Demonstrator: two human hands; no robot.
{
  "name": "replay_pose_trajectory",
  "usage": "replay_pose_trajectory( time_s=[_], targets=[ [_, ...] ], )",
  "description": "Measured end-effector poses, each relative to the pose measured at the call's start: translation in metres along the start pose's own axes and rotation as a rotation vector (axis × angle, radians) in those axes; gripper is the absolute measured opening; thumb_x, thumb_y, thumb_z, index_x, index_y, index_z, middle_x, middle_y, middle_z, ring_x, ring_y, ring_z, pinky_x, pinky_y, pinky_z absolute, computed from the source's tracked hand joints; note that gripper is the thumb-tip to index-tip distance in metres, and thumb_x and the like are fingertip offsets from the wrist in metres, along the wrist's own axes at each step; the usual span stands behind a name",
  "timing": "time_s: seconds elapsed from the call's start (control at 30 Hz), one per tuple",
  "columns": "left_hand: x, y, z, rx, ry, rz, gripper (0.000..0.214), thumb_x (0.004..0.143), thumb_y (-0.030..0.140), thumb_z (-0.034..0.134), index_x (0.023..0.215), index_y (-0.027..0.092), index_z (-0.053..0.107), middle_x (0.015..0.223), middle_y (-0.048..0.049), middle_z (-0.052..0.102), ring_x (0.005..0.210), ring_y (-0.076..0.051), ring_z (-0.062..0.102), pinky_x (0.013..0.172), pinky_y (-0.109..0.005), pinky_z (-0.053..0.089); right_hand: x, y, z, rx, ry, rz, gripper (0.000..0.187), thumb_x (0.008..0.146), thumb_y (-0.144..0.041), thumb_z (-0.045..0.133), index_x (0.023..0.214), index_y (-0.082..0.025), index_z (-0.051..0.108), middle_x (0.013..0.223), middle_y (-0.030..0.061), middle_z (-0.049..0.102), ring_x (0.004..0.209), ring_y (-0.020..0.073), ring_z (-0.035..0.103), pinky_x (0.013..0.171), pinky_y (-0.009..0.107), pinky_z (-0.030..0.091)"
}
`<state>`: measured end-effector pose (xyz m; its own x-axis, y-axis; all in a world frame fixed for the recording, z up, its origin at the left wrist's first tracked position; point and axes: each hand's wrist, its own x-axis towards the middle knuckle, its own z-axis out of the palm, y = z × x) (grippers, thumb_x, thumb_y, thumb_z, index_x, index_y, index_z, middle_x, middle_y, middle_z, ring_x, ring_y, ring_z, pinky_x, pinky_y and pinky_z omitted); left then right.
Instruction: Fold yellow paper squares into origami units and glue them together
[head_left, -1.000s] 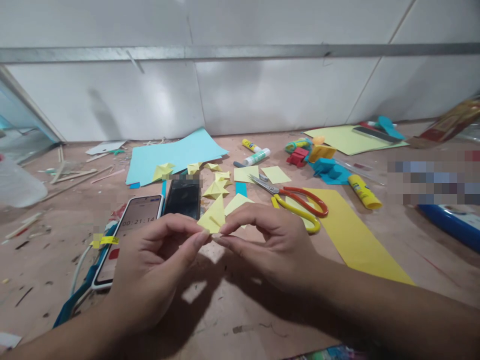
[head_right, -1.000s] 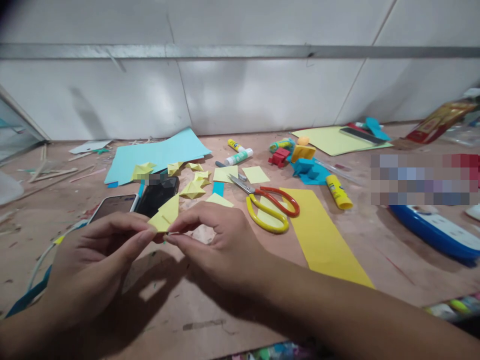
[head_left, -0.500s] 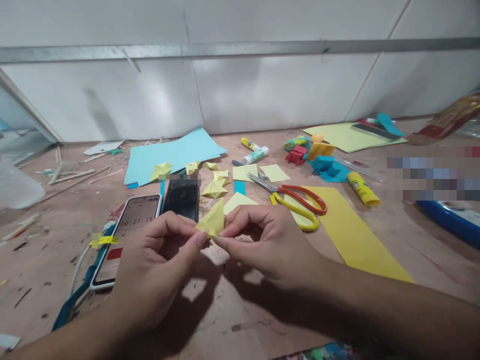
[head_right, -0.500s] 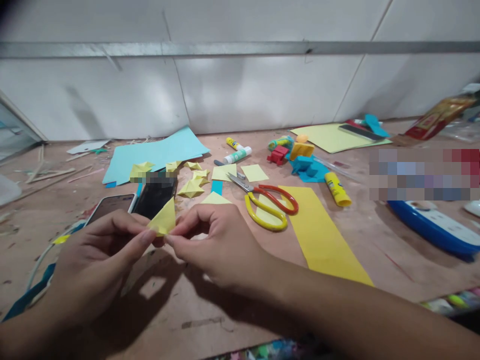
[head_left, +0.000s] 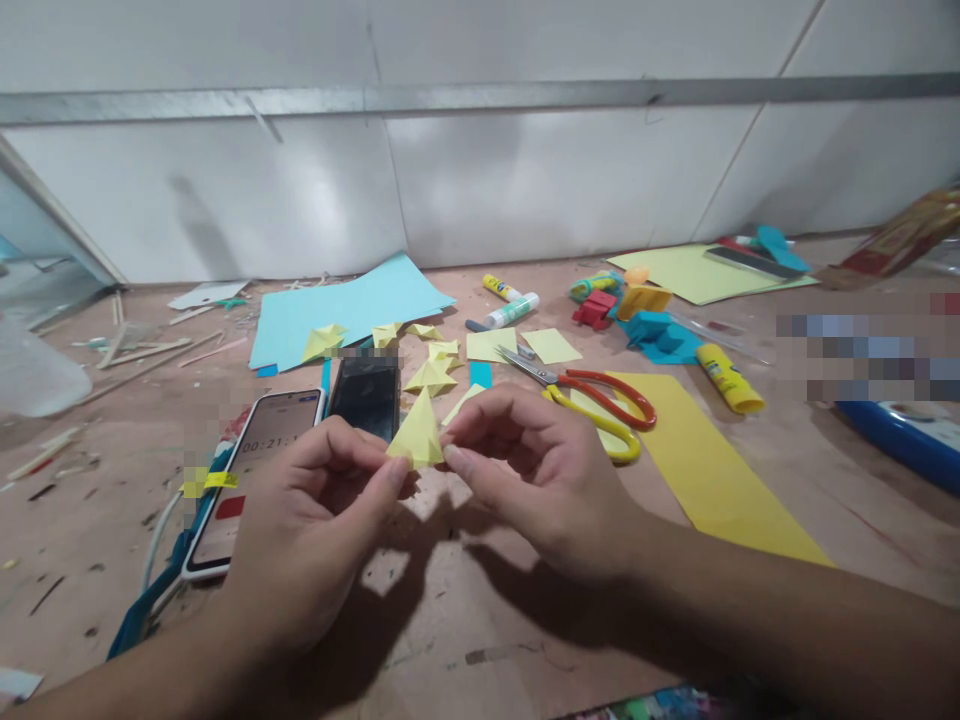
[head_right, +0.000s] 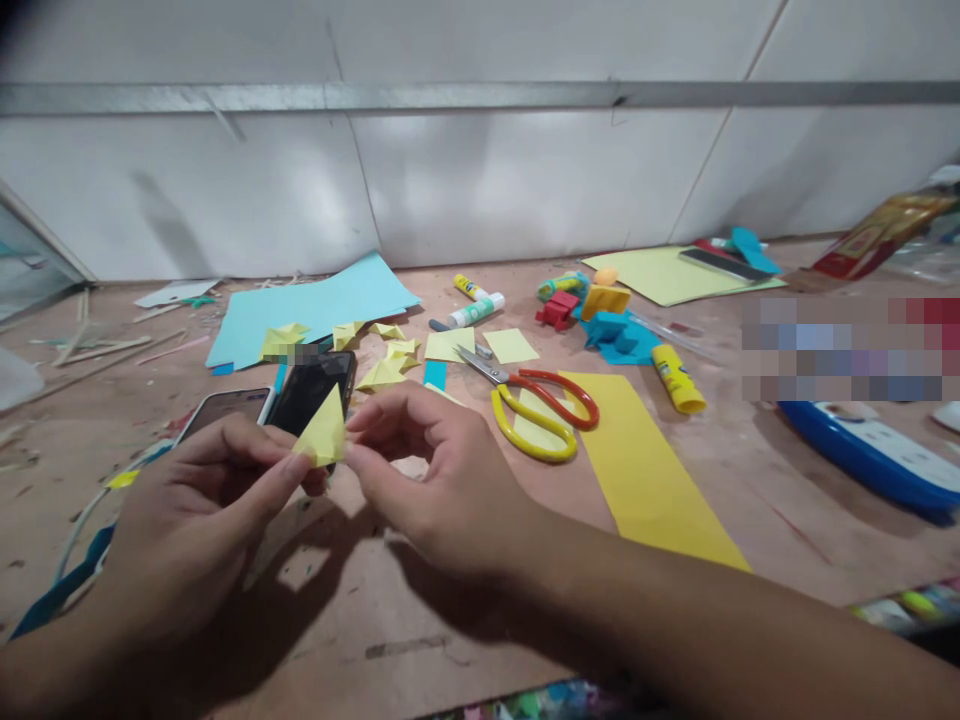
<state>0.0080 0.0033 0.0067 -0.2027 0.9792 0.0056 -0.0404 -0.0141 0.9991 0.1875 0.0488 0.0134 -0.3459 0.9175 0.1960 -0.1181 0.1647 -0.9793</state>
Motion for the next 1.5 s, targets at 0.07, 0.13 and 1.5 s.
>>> replay_pose_trajectory(
  time_s=[0.07, 0.13, 1.5],
  targets=[
    [0.0, -0.001, 0.0, 0.026, -0.008, 0.02, 0.022, 0.081, 0.028, 0.084, 0.071, 0.02, 0.066, 0.073, 0.0028, 0.073, 0.062, -0.011, 0.068, 0.058, -0.018, 0.057, -0.001, 0.001, 0.001, -0.001, 0.0, 0.003, 0.013, 0.082, -0.019, 0.079, 0.087, -0.019, 0.067, 0.085, -0.0004, 0.068, 0.08, 0.0122, 0.065, 0.072, 0.024, 0.053],
    [0.001, -0.002, -0.001, 0.047, -0.028, 0.04, 0.022, 0.081, 0.028, 0.085, 0.071, 0.019, 0.066, 0.074, 0.0019, 0.073, 0.063, -0.011, 0.069, 0.059, -0.017, 0.056, -0.001, 0.003, 0.002, 0.009, -0.01, 0.02, 0.012, 0.082, -0.019, 0.08, 0.088, -0.019, 0.069, 0.084, -0.0008, 0.069, 0.079, 0.0113, 0.066, 0.072, 0.022, 0.053],
    [-0.002, -0.012, -0.005, -0.122, -0.279, -0.112, 0.041, 0.095, 0.03, 0.071, 0.132, 0.039, 0.056, 0.079, 0.0041, 0.066, 0.069, -0.016, 0.07, 0.062, -0.027, 0.058, 0.005, 0.005, -0.008, -0.135, -0.132, -0.01, 0.027, 0.085, -0.02, 0.077, 0.112, -0.024, 0.076, 0.088, -0.0001, 0.07, 0.08, 0.015, 0.065, 0.073, 0.028, 0.053]
  ],
)
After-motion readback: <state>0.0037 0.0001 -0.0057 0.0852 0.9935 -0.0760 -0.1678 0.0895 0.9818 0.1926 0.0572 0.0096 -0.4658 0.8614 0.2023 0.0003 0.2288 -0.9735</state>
